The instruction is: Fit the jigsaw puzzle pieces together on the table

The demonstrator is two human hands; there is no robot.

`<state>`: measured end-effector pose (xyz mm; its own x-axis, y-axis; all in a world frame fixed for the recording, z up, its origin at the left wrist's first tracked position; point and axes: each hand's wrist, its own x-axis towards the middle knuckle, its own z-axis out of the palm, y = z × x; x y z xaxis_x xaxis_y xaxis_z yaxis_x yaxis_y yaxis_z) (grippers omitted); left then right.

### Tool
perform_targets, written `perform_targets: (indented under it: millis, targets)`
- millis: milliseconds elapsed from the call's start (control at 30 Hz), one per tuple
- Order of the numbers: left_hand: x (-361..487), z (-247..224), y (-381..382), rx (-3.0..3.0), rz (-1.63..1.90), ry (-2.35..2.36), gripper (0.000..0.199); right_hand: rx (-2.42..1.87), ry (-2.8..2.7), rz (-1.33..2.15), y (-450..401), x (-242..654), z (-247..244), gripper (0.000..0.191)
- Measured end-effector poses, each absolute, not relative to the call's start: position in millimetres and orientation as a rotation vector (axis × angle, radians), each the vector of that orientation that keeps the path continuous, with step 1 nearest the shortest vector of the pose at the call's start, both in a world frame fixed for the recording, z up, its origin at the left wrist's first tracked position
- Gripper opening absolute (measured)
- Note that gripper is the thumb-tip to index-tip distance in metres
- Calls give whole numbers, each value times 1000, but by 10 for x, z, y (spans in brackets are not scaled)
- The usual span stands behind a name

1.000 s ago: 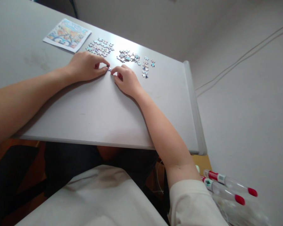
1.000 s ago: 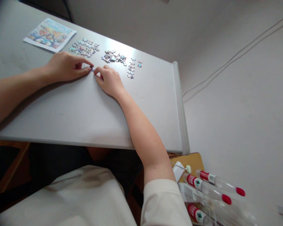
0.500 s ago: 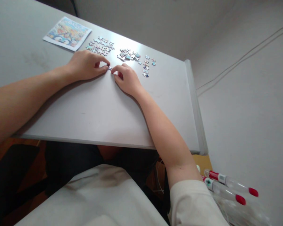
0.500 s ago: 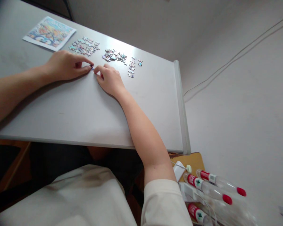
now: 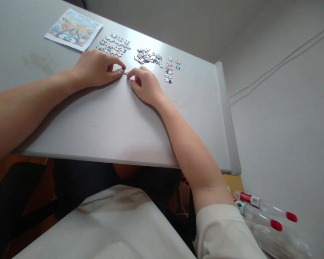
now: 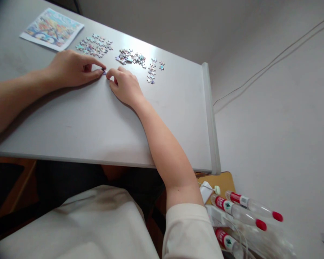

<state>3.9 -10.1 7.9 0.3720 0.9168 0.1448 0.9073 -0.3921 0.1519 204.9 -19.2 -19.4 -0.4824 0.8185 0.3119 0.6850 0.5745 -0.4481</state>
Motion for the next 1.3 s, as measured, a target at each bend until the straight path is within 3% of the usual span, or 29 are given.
perform_targets:
  millis: [467,1300]
  targets:
    - [50,88,-91,2562,426,1676,42,-1163,-2343,305,-181,2054,-215,28]
    - [42,77,-54,2555,419,1669,44,-1236,-2258,400,-282,2039,-78,23]
